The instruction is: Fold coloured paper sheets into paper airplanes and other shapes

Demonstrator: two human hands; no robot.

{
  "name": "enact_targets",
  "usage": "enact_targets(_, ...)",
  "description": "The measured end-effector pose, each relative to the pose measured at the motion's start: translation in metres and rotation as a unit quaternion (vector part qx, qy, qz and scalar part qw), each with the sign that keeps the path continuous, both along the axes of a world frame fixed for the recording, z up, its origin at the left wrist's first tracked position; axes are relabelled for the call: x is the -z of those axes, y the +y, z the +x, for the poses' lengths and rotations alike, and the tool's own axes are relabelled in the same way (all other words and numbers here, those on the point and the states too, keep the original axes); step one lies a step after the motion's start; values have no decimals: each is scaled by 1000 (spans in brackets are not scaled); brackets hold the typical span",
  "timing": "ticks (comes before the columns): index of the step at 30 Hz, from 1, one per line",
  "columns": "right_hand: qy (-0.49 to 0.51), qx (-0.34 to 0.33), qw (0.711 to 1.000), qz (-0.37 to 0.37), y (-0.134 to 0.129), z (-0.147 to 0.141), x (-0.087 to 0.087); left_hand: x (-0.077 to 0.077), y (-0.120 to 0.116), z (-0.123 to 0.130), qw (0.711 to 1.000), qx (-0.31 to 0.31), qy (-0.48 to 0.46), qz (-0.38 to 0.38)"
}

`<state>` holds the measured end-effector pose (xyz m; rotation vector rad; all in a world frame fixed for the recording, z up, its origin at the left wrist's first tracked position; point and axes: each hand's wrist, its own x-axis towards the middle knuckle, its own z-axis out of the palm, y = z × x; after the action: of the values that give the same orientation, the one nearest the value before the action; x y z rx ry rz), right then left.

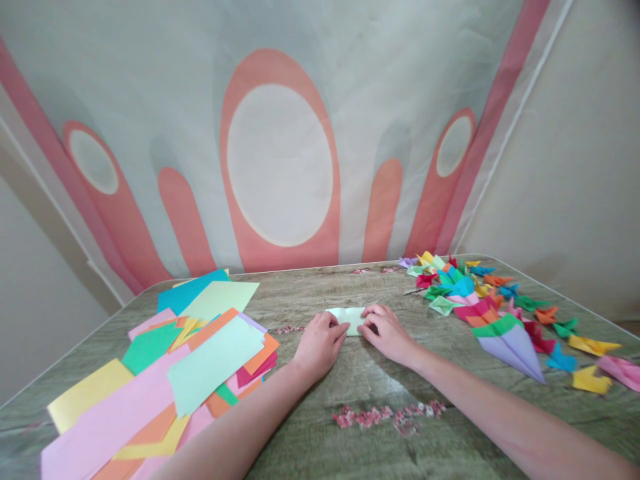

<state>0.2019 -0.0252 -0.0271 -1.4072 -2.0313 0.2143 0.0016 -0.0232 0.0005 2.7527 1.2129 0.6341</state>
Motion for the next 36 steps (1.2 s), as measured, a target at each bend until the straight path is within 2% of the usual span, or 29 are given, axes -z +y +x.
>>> enact_targets(14,-6,-43,998,39,-4,3,-1,-3,-3,0,998,-3,62,21)
enact_targets(20,-14,-47,998,41,-4,2,2,-1,-1,2,996,39,75,14)
enact_targets(24,-4,-56,998,35,-2,5,2,-2,-1,2,995,40,90,10)
enact_targets(31,-21,-127,991,42,-7,18,0,-11,-6,-1,991,58,122,23)
enact_targets(36,-50,-138,988,50,-8,21,0,-14,-10,-3,986,66,151,19)
